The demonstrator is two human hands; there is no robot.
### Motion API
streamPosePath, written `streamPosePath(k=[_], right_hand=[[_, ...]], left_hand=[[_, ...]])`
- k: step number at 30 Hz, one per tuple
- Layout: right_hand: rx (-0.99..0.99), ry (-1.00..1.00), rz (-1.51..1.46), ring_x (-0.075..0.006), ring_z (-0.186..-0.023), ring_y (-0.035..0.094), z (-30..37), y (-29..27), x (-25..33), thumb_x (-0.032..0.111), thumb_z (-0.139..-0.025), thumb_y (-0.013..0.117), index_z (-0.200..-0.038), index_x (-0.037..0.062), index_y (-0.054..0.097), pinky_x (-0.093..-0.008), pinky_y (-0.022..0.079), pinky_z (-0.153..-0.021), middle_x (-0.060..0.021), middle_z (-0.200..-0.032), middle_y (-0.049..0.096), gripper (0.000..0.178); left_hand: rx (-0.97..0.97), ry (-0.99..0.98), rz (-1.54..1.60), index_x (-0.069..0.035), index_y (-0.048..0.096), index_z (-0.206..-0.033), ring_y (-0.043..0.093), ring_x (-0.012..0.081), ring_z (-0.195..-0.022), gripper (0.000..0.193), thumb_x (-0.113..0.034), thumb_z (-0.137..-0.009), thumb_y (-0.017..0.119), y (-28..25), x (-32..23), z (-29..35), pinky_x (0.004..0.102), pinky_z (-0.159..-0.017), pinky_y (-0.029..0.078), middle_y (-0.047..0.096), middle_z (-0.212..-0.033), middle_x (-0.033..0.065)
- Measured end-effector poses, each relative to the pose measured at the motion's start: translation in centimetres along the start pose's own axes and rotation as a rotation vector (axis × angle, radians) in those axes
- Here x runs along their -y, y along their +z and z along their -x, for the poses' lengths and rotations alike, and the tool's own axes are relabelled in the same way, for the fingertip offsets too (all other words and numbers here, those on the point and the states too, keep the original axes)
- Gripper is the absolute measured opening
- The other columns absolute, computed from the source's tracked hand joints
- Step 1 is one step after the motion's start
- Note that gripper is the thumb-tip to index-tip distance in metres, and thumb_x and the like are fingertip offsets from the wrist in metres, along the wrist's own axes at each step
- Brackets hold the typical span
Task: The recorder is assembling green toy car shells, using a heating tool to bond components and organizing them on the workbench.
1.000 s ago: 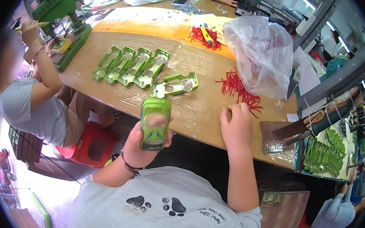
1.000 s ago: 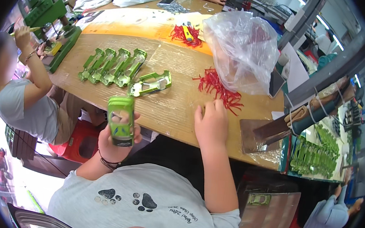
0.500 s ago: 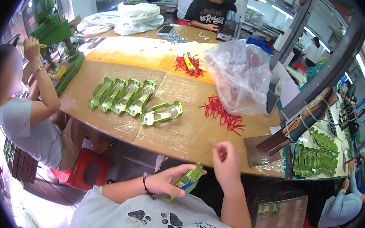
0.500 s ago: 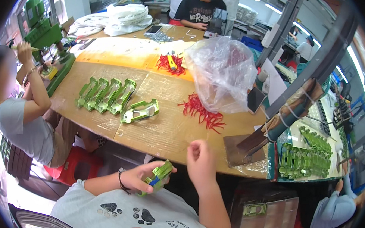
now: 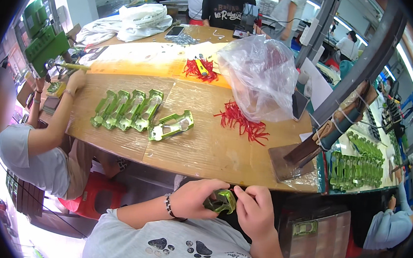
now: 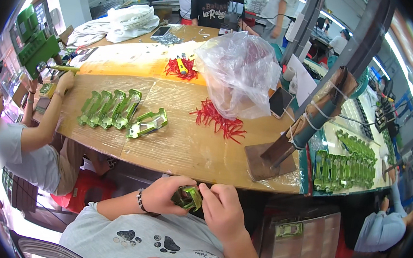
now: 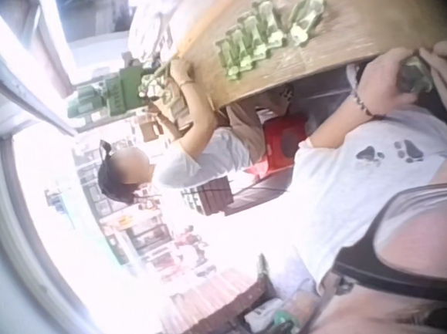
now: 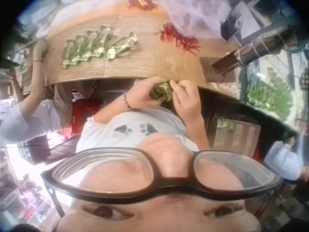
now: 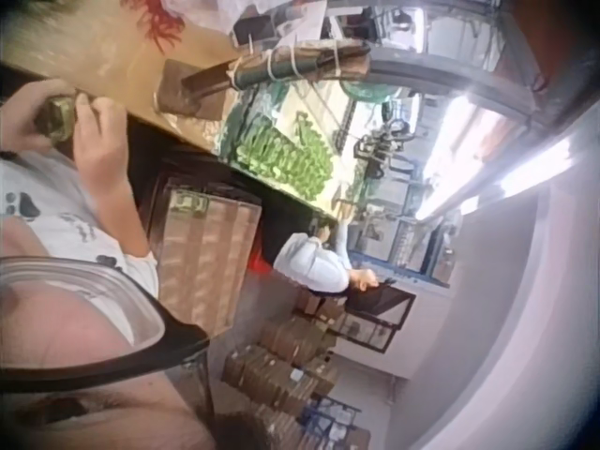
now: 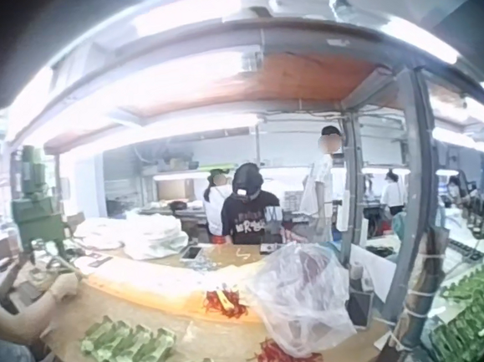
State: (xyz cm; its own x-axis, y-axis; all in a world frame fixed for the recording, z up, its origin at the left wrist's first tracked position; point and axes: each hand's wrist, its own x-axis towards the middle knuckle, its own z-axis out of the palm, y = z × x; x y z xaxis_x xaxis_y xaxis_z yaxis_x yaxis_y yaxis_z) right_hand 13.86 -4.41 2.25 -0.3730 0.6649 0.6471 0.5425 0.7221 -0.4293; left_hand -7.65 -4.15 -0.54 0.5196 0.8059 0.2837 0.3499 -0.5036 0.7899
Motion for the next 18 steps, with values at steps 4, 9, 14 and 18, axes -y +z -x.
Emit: streamPosePath(k=[4, 9, 14, 18], right_hand=[[-0.091, 0.035, -0.047, -0.0263, -0.075, 0.056, 0.7, 0.5, -0.6, -0.008, -0.073, 0.07, -0.107, -0.0007, 0.069, -0.0342, 0.048, -0.065, -0.0107, -0.087, 0.055, 0.034], [-0.119, 0.049, -0.122, -0.0253, -0.074, 0.055, 0.4, 0.4, -0.5, -0.011, -0.076, 0.068, -0.108, -0.0023, 0.068, -0.0332, 0.047, -0.064, -0.0107, -0.086, 0.054, 0.033], [-0.17, 0.066, -0.105, -0.024, -0.073, 0.054, -0.2, 0.2, -1.3, -0.012, -0.076, 0.067, -0.109, -0.003, 0.068, -0.0323, 0.046, -0.062, -0.0105, -0.087, 0.054, 0.034], [-0.179, 0.02, -0.102, -0.0241, -0.073, 0.054, 0.4, -0.2, -1.5, -0.012, -0.075, 0.066, -0.11, -0.004, 0.067, -0.0326, 0.046, -0.061, -0.0105, -0.088, 0.054, 0.035]], left_hand=[[-0.064, 0.169, -0.163, -0.005, 0.048, -0.13, 0.067, 0.0336, -0.092, 0.078, -0.012, -0.062, 0.086, 0.0, 0.5, -1.1, 0.039, -0.078, 0.055, 0.064, -0.112, 0.0161], [-0.02, 0.119, -0.163, -0.006, 0.049, -0.132, 0.062, 0.0354, -0.103, 0.075, -0.011, -0.064, 0.081, 0.0, 0.0, -1.7, 0.0408, -0.085, 0.05, 0.061, -0.115, 0.0159], [-0.075, 0.133, -0.222, -0.007, 0.052, -0.124, 0.065, 0.0324, -0.091, 0.07, -0.009, -0.061, 0.082, -0.1, 0.1, -3.2, 0.0393, -0.074, 0.052, 0.064, -0.107, 0.0127], [-0.136, 0.031, -0.096, -0.007, 0.055, -0.116, 0.066, 0.0303, -0.088, 0.062, -0.009, -0.061, 0.083, 1.0, -0.1, -2.9, 0.0378, -0.073, 0.052, 0.066, -0.102, 0.0102]])
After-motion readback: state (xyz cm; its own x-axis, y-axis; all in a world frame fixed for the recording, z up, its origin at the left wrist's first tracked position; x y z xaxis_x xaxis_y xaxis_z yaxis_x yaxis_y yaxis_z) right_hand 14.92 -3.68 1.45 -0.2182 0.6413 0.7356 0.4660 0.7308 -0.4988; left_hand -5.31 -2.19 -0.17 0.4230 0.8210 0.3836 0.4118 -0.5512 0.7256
